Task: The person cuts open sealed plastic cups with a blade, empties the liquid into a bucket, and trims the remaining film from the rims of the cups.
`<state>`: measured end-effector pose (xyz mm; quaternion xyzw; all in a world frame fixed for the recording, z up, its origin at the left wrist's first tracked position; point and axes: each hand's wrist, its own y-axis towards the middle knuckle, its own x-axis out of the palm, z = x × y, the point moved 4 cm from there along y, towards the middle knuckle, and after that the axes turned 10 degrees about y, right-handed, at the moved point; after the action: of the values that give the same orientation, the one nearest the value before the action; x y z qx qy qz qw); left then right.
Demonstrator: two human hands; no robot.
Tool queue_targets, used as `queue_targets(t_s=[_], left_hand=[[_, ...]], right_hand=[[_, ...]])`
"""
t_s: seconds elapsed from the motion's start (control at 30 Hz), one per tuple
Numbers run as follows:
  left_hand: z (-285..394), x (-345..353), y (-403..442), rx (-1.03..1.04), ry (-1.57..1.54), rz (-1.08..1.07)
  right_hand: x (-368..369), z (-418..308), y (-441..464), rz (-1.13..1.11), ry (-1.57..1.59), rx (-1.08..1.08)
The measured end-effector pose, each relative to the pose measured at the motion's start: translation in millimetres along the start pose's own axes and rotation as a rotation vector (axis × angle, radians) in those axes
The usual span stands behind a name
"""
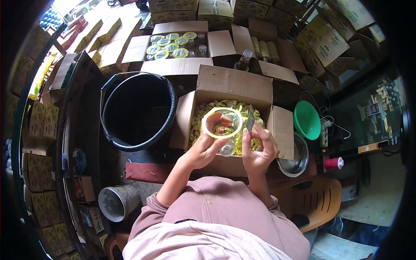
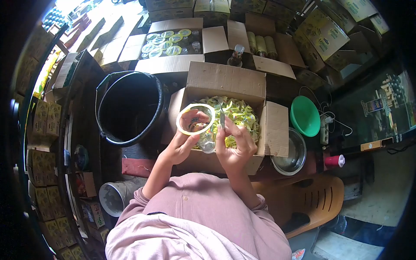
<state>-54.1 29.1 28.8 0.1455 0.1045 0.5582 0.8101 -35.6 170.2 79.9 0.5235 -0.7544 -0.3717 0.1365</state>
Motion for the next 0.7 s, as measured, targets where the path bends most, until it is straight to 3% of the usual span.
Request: queue_targets(t_s=[0.5, 0.7], left_hand=[[-2.3, 1.4, -2.1, -0.035, 0.122, -0.02], [4.3, -3.3, -4.0, 0.042, 0.545, -0.087]], right_hand=[[4.6, -8.6, -5.5, -0.038, -0.175, -0.089], [4.5, -4.8, 1.3, -0.043, -0.165, -0.132]])
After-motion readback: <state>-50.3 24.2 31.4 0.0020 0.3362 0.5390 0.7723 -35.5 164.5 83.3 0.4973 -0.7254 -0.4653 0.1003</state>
